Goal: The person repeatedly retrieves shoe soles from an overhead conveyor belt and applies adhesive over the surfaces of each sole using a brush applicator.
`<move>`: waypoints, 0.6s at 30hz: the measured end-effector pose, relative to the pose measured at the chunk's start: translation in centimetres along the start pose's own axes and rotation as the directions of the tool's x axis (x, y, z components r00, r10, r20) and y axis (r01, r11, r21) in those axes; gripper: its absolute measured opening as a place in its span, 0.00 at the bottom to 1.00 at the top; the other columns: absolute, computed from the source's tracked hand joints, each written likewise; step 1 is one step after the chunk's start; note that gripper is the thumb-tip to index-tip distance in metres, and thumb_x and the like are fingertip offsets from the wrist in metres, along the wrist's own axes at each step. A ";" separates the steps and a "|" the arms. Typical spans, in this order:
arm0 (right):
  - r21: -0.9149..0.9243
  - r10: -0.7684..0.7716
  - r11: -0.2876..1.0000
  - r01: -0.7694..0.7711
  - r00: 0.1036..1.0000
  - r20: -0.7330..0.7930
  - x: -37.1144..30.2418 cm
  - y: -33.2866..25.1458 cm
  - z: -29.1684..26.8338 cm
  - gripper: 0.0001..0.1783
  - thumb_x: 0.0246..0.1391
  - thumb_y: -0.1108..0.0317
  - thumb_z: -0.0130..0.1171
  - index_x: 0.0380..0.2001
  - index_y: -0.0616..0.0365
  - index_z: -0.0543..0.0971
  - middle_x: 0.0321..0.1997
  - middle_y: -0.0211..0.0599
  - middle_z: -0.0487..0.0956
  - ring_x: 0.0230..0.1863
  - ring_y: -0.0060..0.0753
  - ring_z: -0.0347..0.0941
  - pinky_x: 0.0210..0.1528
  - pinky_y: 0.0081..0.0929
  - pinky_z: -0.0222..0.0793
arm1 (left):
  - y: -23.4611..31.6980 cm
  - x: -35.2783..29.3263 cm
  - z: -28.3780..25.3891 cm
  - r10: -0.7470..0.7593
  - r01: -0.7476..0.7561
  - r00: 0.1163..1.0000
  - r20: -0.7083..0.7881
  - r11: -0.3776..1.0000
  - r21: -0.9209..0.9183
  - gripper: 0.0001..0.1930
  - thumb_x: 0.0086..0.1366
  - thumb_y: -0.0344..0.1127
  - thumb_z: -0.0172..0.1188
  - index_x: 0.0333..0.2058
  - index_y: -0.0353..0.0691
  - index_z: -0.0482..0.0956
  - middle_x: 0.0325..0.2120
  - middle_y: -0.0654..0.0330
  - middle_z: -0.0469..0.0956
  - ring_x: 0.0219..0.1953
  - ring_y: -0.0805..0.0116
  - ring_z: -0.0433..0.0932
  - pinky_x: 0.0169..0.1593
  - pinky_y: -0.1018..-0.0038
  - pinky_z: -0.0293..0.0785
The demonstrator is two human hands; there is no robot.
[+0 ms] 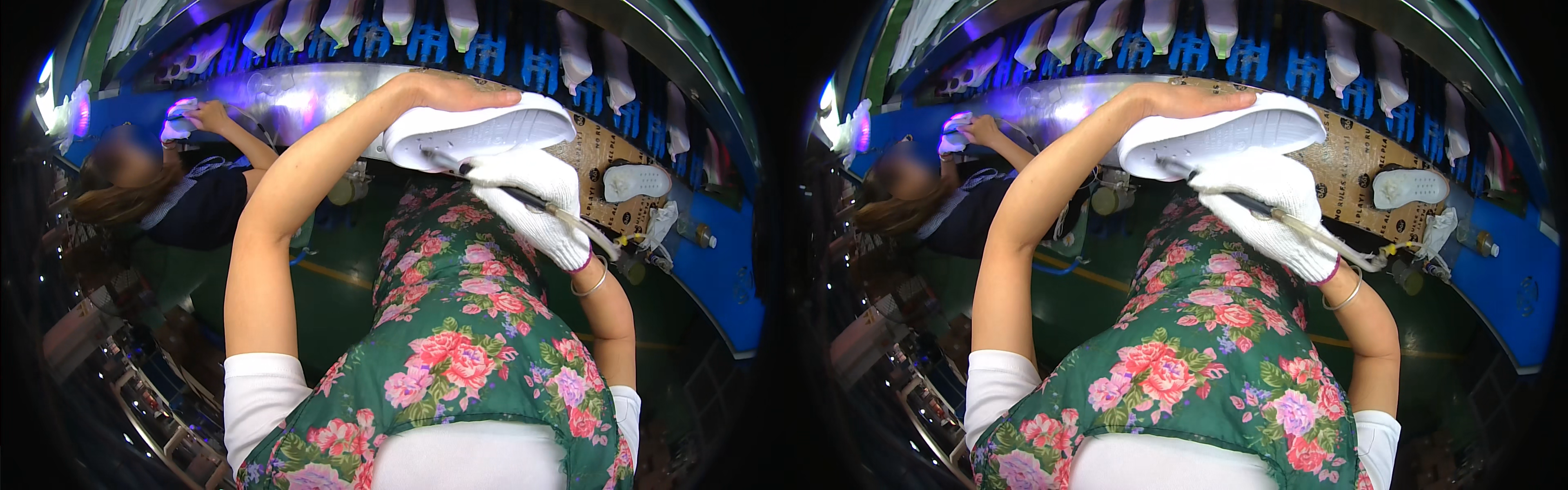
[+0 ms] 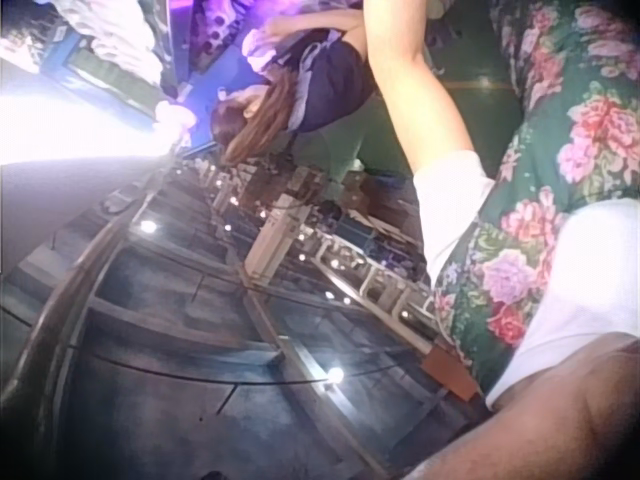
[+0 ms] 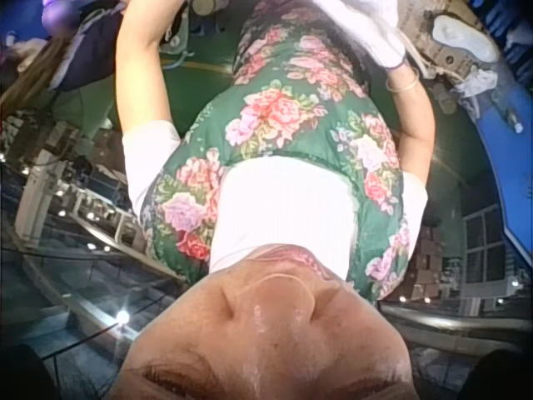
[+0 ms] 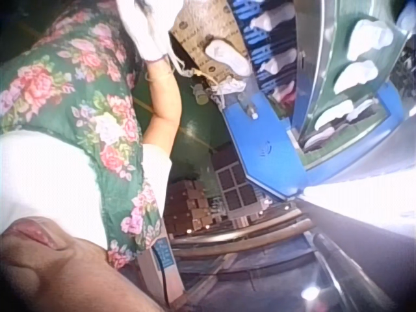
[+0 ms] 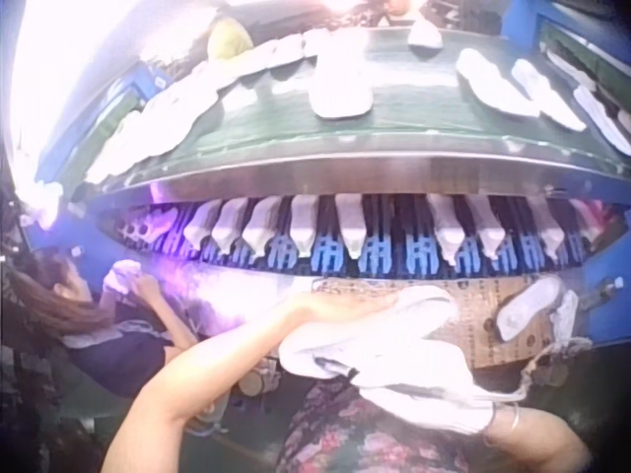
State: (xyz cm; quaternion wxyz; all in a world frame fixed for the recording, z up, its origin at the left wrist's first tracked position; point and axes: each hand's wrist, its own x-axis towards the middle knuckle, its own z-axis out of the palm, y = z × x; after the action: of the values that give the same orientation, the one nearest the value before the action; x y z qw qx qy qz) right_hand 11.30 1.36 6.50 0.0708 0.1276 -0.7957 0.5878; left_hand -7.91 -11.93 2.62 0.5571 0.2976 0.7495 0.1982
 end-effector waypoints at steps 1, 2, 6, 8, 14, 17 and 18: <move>-0.091 -0.045 0.995 0.044 0.999 -0.009 0.0 0.2 -0.1 0.13 0.47 0.74 0.71 0.38 0.48 0.87 0.39 0.35 0.86 0.39 0.37 0.83 0.41 0.32 0.79 | 0.1 0.0 -0.3 0.062 -0.062 0.998 0.009 0.997 -0.050 0.56 0.60 0.85 0.36 0.69 0.42 0.66 0.69 0.41 0.60 0.72 0.44 0.58 0.71 0.57 0.58; -0.175 -0.169 0.969 0.175 0.984 0.051 -0.1 0.2 0.2 0.15 0.46 0.75 0.71 0.40 0.48 0.86 0.40 0.36 0.85 0.37 0.38 0.82 0.40 0.32 0.78 | 0.2 0.0 -0.4 0.125 -0.123 0.992 0.014 0.987 -0.101 0.55 0.60 0.84 0.37 0.70 0.42 0.63 0.71 0.42 0.58 0.73 0.44 0.57 0.71 0.55 0.59; -0.109 -0.287 0.950 0.294 0.955 0.081 -0.5 -0.7 1.3 0.19 0.44 0.75 0.71 0.43 0.48 0.84 0.41 0.36 0.85 0.33 0.41 0.80 0.36 0.33 0.77 | -0.3 0.1 -0.3 0.019 -0.024 0.998 -0.067 0.997 -0.076 0.55 0.60 0.85 0.38 0.69 0.43 0.65 0.69 0.43 0.61 0.71 0.45 0.61 0.69 0.55 0.62; -0.116 -0.234 0.965 0.235 0.972 0.020 -0.4 -0.6 1.0 0.17 0.45 0.74 0.72 0.41 0.48 0.85 0.39 0.35 0.85 0.33 0.41 0.80 0.36 0.33 0.76 | 0.3 -0.7 -0.3 0.005 -0.015 0.998 -0.062 0.986 -0.168 0.54 0.60 0.84 0.39 0.68 0.43 0.67 0.67 0.42 0.64 0.69 0.45 0.64 0.68 0.56 0.64; -0.077 -0.161 0.983 0.168 0.983 0.090 -0.6 -1.3 1.9 0.14 0.47 0.74 0.73 0.40 0.50 0.87 0.40 0.36 0.86 0.36 0.37 0.83 0.40 0.29 0.78 | -1.1 -0.8 0.2 0.019 -0.048 0.990 -0.138 0.977 -0.206 0.57 0.56 0.87 0.40 0.64 0.40 0.73 0.64 0.39 0.68 0.65 0.45 0.70 0.61 0.58 0.71; 0.106 0.050 0.994 -0.041 0.995 -0.081 -0.8 -0.8 1.1 0.12 0.50 0.75 0.71 0.40 0.57 0.87 0.41 0.38 0.87 0.39 0.31 0.83 0.44 0.26 0.78 | -1.2 -0.9 0.5 0.034 -0.063 0.993 -0.116 0.964 -0.258 0.52 0.62 0.83 0.39 0.65 0.41 0.72 0.63 0.44 0.71 0.62 0.52 0.73 0.60 0.62 0.73; 0.173 0.190 0.970 -0.168 0.975 -0.119 -0.9 -1.5 0.3 0.11 0.52 0.77 0.70 0.41 0.64 0.86 0.43 0.40 0.87 0.41 0.26 0.83 0.46 0.24 0.77 | -1.5 -0.5 1.0 0.085 -0.120 0.992 -0.093 0.869 -0.479 0.48 0.65 0.79 0.40 0.65 0.41 0.71 0.60 0.48 0.74 0.58 0.57 0.77 0.55 0.63 0.76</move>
State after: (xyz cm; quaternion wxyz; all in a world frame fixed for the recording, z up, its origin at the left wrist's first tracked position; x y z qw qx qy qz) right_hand 12.58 0.73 7.52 0.0603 0.0205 -0.7470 0.6618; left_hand -7.16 -13.43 1.72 0.5765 0.1812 0.6780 0.4186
